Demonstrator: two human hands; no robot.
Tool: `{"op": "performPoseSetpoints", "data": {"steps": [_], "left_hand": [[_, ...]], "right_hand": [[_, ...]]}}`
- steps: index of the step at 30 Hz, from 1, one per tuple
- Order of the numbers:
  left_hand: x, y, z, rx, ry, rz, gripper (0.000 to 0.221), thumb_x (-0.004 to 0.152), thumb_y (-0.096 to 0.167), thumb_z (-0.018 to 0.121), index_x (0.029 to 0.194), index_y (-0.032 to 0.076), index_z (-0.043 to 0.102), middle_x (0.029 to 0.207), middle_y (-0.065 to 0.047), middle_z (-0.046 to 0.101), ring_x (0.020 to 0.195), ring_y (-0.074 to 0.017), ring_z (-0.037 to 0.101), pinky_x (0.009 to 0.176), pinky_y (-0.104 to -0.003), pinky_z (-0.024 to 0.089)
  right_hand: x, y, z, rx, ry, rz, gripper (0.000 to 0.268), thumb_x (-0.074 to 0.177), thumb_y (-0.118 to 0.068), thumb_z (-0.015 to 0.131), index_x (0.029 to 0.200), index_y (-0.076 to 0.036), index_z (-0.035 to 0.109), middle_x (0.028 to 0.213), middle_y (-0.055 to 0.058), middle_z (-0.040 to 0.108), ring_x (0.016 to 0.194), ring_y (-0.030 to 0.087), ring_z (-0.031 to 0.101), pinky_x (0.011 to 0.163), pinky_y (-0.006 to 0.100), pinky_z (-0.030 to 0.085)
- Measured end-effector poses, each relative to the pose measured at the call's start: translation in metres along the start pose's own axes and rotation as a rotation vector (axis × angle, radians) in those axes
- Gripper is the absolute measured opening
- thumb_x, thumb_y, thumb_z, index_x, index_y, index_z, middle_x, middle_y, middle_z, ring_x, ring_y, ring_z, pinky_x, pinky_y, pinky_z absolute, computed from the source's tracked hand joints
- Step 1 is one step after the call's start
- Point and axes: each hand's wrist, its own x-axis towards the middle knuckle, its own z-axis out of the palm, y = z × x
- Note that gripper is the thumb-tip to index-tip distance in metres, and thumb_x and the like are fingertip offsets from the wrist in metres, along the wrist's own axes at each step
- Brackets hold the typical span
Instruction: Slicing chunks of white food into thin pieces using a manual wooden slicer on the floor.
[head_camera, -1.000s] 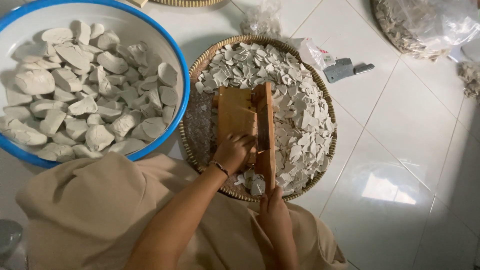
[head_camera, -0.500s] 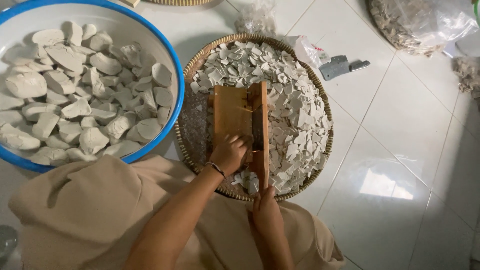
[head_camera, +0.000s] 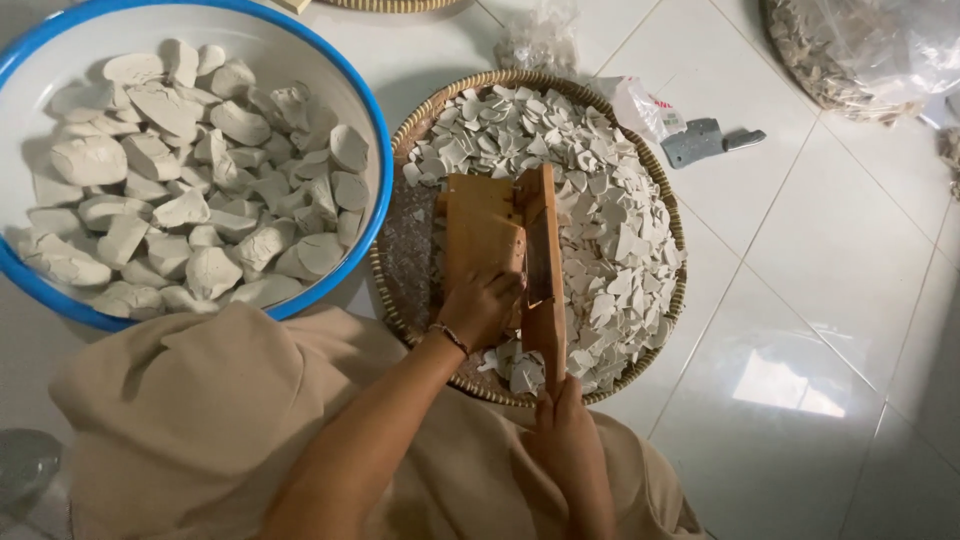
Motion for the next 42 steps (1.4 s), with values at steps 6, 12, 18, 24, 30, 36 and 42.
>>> {"op": "performPoseSetpoints", "data": {"steps": [6, 12, 18, 24, 30, 36, 42], "left_hand": [[-0.002, -0.001, 0.005, -0.04, 0.065, 0.027, 0.016, 0.088, 0.004, 0.074, 0.104, 0.006, 0.077, 0.113, -0.007, 0.075, 0.111, -0.0294, 0.064, 0.092, -0.049, 0.054], [-0.005, 0.0, 0.004, -0.01, -0.001, 0.059, 0.018, 0.091, 0.008, 0.071, 0.108, 0.004, 0.076, 0.123, -0.012, 0.071, 0.12, -0.0315, 0.061, 0.097, -0.047, 0.054], [-0.005, -0.001, 0.003, 0.047, -0.037, 0.118, 0.029, 0.086, 0.002, 0.074, 0.115, 0.005, 0.073, 0.129, -0.015, 0.067, 0.127, -0.0321, 0.057, 0.106, -0.045, 0.051], [-0.016, -0.007, 0.024, 0.135, -0.179, 0.137, 0.052, 0.082, 0.0, 0.077, 0.132, 0.003, 0.065, 0.138, -0.014, 0.064, 0.137, -0.0309, 0.052, 0.114, -0.044, 0.048], [-0.02, -0.004, 0.024, 0.136, -0.205, 0.122, 0.046, 0.085, 0.002, 0.073, 0.13, 0.003, 0.067, 0.143, -0.019, 0.06, 0.137, -0.0328, 0.053, 0.112, -0.046, 0.046], [-0.008, 0.004, 0.003, -0.068, -0.031, 0.064, 0.031, 0.091, -0.008, 0.065, 0.122, -0.008, 0.065, 0.129, -0.023, 0.066, 0.126, -0.0371, 0.061, 0.106, -0.047, 0.054], [-0.009, 0.001, 0.009, -0.061, -0.077, -0.008, 0.033, 0.099, 0.0, 0.055, 0.132, -0.007, 0.06, 0.127, -0.02, 0.069, 0.126, -0.0314, 0.063, 0.1, -0.045, 0.058]], "right_hand": [[0.01, 0.014, 0.009, -0.048, 0.057, -0.068, 0.018, 0.102, -0.029, 0.039, 0.109, -0.013, 0.041, 0.087, 0.009, 0.072, 0.07, 0.028, 0.07, 0.056, 0.041, 0.058], [0.018, 0.025, 0.019, -0.018, 0.078, -0.12, 0.016, 0.103, -0.028, 0.038, 0.107, -0.013, 0.039, 0.081, 0.009, 0.068, 0.06, 0.027, 0.063, 0.049, 0.039, 0.049], [0.021, 0.026, 0.023, -0.036, 0.101, -0.116, 0.015, 0.102, -0.026, 0.038, 0.109, -0.013, 0.039, 0.078, 0.01, 0.069, 0.06, 0.028, 0.065, 0.048, 0.04, 0.051], [0.02, 0.025, 0.022, 0.008, 0.099, -0.12, 0.015, 0.101, -0.026, 0.04, 0.107, -0.012, 0.041, 0.078, 0.009, 0.068, 0.06, 0.028, 0.064, 0.05, 0.04, 0.049], [0.022, 0.024, 0.025, 0.025, 0.074, -0.11, 0.012, 0.1, -0.024, 0.039, 0.105, -0.013, 0.037, 0.089, 0.017, 0.071, 0.071, 0.035, 0.068, 0.058, 0.046, 0.051], [0.018, 0.02, 0.022, 0.008, 0.067, -0.117, 0.013, 0.102, -0.026, 0.038, 0.103, -0.013, 0.037, 0.086, 0.014, 0.07, 0.068, 0.033, 0.066, 0.055, 0.044, 0.049], [0.022, 0.024, 0.024, 0.019, 0.073, -0.132, 0.015, 0.102, -0.027, 0.039, 0.105, -0.013, 0.036, 0.087, 0.016, 0.072, 0.068, 0.035, 0.067, 0.055, 0.046, 0.049]]}}
